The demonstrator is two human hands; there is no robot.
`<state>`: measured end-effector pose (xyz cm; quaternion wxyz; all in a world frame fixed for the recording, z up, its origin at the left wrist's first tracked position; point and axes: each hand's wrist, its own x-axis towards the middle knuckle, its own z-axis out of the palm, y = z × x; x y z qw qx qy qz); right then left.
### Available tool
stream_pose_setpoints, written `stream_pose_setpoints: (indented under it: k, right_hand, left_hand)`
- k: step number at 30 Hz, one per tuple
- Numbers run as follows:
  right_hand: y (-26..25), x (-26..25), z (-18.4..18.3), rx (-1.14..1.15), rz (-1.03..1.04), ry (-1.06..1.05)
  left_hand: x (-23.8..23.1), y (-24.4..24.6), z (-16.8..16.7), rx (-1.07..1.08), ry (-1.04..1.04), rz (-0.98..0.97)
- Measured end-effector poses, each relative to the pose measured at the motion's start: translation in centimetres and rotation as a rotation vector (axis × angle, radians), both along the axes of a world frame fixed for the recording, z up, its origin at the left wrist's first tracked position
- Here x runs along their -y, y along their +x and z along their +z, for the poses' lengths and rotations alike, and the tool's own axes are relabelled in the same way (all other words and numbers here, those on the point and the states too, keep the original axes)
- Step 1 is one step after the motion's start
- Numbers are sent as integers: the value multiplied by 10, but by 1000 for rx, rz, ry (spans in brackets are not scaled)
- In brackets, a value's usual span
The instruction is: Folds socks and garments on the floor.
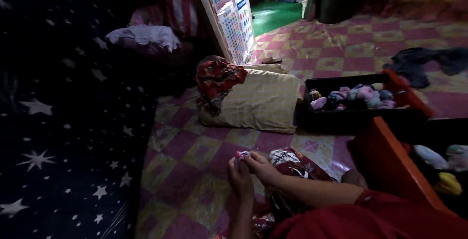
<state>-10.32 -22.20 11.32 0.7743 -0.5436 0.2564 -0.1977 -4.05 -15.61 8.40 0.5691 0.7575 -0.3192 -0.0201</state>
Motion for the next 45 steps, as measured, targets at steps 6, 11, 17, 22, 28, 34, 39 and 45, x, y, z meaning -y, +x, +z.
stream_pose_setpoints:
  k: [6,11,17,22,28,34,39,45]
  right_hand:
    - [9,5,24,19,-241,549]
    - [4,8,3,268,-58,293]
    - [-4,6,9,68,-133,-201]
    - [13,22,-33,274,-299,-648]
    - [38,-1,-20,591,-113,-737]
    - [45,-28,10,442,-121,-654]
    - [47,-27,9,448,-120,-541]
    - [31,-50,23,550,120,-316]
  left_hand:
    - [1,-9,6,103,28,-200]
    - [2,-3,15,-712,-332,-470]
    - [10,-9,25,-178,-133,-118]
    - [8,-30,20,-229,-253,-142]
    - [-24,-16,58,-382,-346,-193]
    - [-44,-10,98,-464,-374,49]
    - [-43,-2,86,-504,-428,41]
    - [-47,-14,94,245,-360,183]
